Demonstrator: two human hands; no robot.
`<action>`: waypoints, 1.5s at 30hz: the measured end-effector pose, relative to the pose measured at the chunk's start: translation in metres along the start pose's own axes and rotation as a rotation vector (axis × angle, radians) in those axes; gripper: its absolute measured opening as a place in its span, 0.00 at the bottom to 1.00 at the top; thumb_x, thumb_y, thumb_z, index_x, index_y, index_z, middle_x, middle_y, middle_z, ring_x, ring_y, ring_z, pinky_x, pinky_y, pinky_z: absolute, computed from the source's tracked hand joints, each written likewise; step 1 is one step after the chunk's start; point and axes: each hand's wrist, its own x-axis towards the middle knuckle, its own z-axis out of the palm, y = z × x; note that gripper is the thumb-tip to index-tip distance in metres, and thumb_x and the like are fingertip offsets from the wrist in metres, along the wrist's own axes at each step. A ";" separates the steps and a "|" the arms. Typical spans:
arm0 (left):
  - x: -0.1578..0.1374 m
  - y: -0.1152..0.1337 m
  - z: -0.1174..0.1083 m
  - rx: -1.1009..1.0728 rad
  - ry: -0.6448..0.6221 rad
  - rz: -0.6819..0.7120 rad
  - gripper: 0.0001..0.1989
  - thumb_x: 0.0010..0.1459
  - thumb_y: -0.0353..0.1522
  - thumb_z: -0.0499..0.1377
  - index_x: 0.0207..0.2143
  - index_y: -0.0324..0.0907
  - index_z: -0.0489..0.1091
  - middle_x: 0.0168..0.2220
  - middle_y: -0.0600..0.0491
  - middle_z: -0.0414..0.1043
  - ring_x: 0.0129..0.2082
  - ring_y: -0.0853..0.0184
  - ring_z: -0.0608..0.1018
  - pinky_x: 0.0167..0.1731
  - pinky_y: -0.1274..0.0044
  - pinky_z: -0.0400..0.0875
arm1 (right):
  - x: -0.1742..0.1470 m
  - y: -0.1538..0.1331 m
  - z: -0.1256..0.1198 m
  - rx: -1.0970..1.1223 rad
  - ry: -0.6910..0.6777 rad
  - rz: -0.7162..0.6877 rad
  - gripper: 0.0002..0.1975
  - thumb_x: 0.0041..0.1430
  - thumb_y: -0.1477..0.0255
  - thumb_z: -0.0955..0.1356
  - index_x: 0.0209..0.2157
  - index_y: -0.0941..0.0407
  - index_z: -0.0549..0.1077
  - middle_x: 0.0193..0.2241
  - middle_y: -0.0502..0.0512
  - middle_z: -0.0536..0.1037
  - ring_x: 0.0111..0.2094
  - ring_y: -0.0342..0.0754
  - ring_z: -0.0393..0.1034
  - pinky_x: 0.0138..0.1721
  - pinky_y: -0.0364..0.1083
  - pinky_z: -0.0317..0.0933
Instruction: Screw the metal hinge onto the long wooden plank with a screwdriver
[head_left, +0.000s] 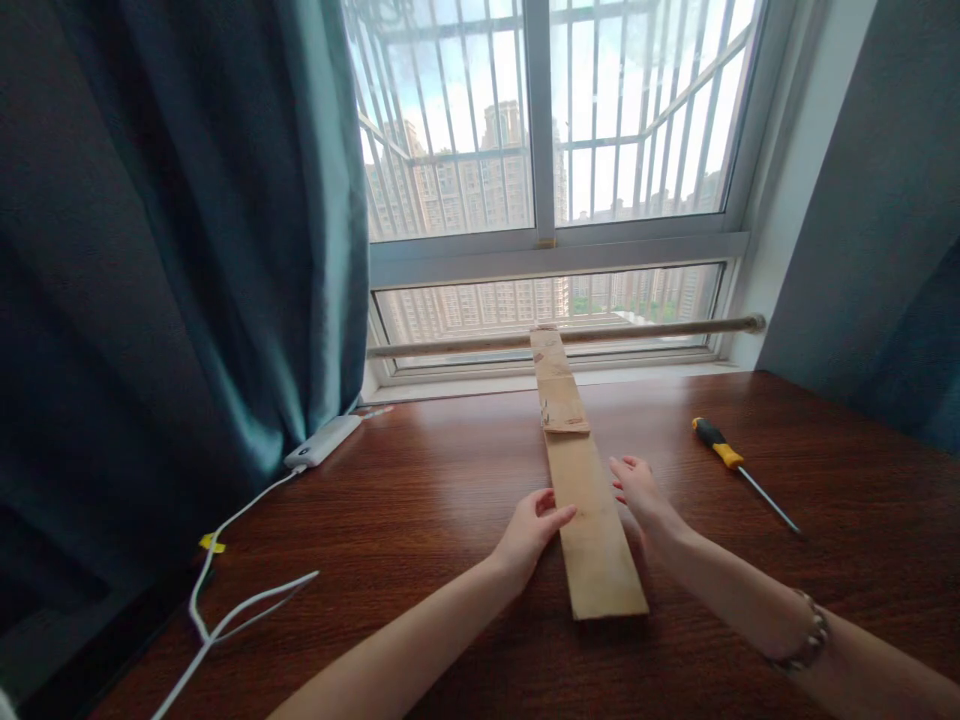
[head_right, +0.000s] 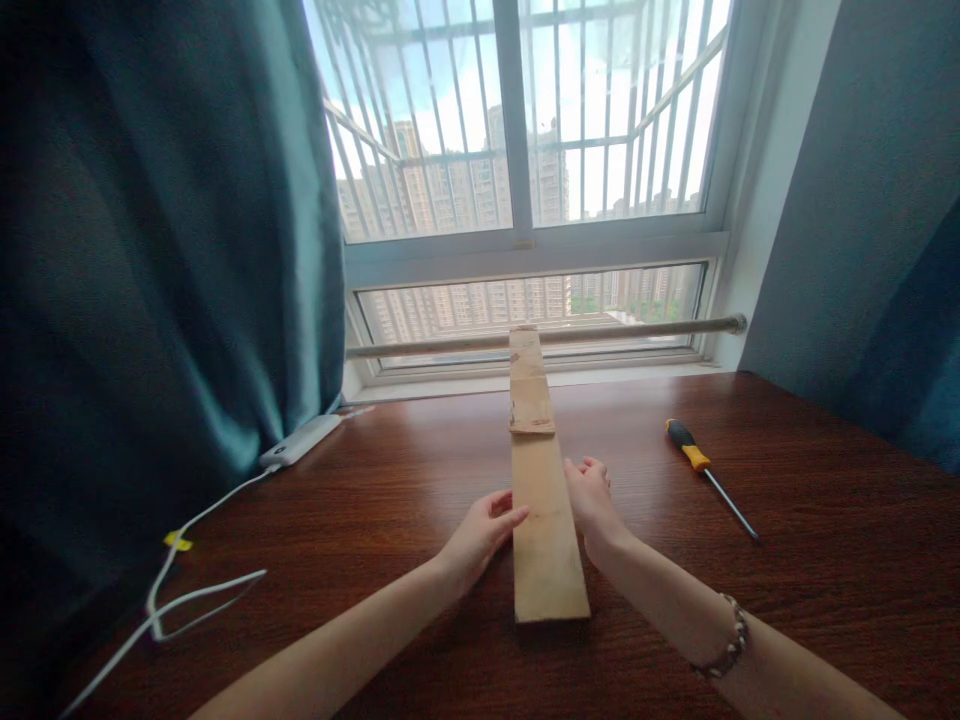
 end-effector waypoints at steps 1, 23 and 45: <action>0.007 0.008 -0.003 0.067 0.097 0.065 0.27 0.40 0.35 0.67 0.44 0.35 0.68 0.50 0.37 0.66 0.52 0.51 0.67 0.52 0.64 0.59 | 0.007 -0.013 0.004 -0.001 0.023 -0.002 0.16 0.43 0.65 0.67 0.35 0.54 0.61 0.38 0.58 0.69 0.41 0.54 0.65 0.40 0.49 0.62; 0.100 0.057 -0.014 0.687 0.110 0.690 0.31 0.39 0.27 0.64 0.49 0.41 0.64 0.47 0.45 0.68 0.50 0.57 0.67 0.53 0.67 0.55 | 0.062 -0.082 0.041 0.058 -0.222 0.118 0.05 0.45 0.75 0.66 0.28 0.57 0.67 0.27 0.55 0.70 0.32 0.47 0.67 0.35 0.46 0.62; 0.118 0.045 -0.015 0.259 0.298 0.485 0.22 0.35 0.28 0.67 0.35 0.38 0.64 0.38 0.49 0.68 0.44 0.62 0.71 0.42 0.73 0.65 | 0.025 -0.087 0.053 0.303 -0.611 -0.107 0.14 0.44 0.79 0.66 0.36 0.57 0.69 0.41 0.54 0.72 0.43 0.45 0.67 0.46 0.44 0.60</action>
